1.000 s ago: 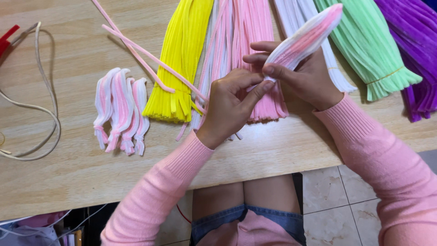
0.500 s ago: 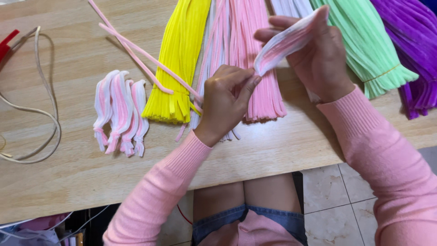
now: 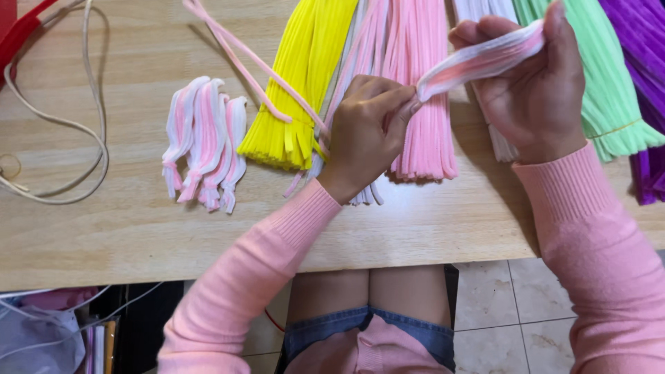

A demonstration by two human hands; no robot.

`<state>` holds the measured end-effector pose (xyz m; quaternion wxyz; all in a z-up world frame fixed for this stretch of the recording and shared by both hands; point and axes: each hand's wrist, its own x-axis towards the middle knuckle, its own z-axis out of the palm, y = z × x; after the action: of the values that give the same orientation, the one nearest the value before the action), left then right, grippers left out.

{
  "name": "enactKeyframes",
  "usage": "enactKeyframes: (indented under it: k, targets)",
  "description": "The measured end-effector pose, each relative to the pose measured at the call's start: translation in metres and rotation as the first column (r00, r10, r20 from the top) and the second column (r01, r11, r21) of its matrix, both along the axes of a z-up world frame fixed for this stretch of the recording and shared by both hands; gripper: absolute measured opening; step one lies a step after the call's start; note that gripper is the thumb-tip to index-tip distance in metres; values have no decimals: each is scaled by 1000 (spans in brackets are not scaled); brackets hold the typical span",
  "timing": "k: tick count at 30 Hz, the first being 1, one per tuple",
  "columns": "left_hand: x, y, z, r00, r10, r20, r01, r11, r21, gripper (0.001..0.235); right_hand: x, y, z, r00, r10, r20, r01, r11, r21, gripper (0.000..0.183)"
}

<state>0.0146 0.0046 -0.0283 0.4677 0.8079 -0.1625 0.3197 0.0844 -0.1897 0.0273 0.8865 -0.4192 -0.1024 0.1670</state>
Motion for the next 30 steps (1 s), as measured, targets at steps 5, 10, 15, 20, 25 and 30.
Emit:
enactKeyframes:
  k: [5,10,15,20,25,30]
  targets:
    - [-17,7,31,997,55,63,-50,996,-74,15,-20,19,10,971,102,217,-15,929,-369,92]
    - [-56,47,47,984,172,-41,-176,978,-110,24,-16,15,-25,513,428,744,402,646,-649,87]
    - [-115,116,46,858,514,-11,-513,857,49,20,-18,15,-35,319,504,802,481,643,-596,31]
    - [-147,161,35,780,622,-68,-603,777,181,20,-33,20,-26,281,566,775,485,613,-623,12]
    - [-160,164,26,647,724,-241,-612,681,403,29,-47,33,-12,235,601,764,446,632,-634,5]
    - [-164,137,55,541,837,84,-727,415,547,27,-46,33,-9,218,607,765,416,651,-635,9]
